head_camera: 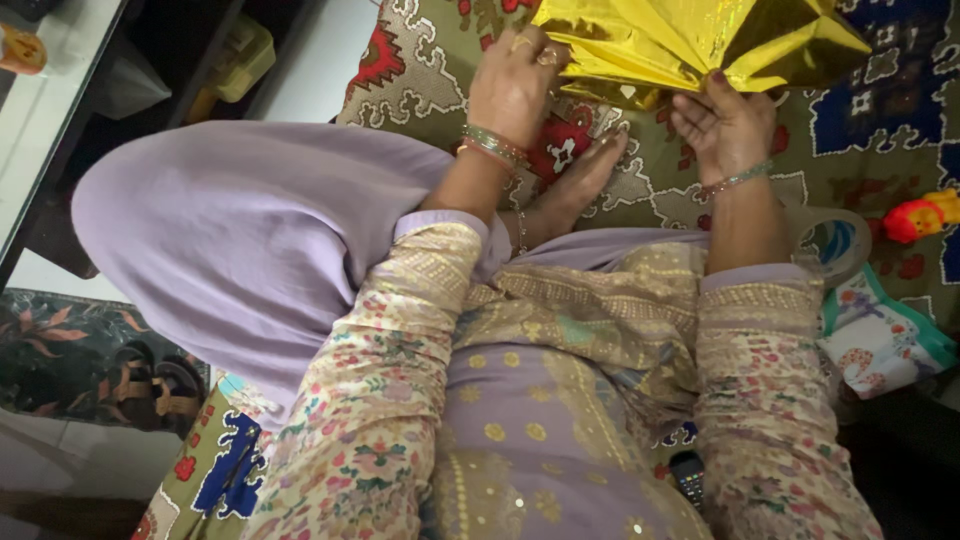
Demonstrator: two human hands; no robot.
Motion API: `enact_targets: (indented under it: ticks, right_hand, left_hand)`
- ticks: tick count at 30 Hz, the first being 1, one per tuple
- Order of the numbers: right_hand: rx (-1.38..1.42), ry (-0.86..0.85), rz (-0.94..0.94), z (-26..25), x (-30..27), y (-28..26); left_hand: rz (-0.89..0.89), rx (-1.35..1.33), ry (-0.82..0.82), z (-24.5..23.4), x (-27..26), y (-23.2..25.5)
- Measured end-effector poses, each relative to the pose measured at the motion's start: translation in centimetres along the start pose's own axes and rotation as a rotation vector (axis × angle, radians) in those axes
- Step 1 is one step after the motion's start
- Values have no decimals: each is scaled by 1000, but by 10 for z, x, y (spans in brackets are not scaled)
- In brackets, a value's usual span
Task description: The person wraps a small box with gold foil paper while sitting on a bed. They fold the paper around the box, tear off pieces of clear tape, and press the tape onto the paper to secure the folds.
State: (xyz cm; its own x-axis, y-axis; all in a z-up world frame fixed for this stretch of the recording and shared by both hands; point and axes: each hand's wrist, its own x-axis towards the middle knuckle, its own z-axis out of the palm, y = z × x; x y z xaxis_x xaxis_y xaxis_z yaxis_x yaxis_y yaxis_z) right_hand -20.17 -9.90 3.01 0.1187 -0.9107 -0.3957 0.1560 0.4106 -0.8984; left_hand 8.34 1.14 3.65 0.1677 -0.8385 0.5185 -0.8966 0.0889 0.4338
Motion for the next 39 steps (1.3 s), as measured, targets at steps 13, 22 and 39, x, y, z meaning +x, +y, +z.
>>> enact_targets:
  ticks: [13,22,39]
  right_hand:
    - [11,-95,246,-23,4,5]
    - [-55,-50,263,-30,7,5]
    - [-289,-60,313,-29,12,17]
  left_hand:
    - [193,41,23,9,-4,21]
    - [205,48,-91,9,-4,21]
    - [245,68,-169,11,0,26]
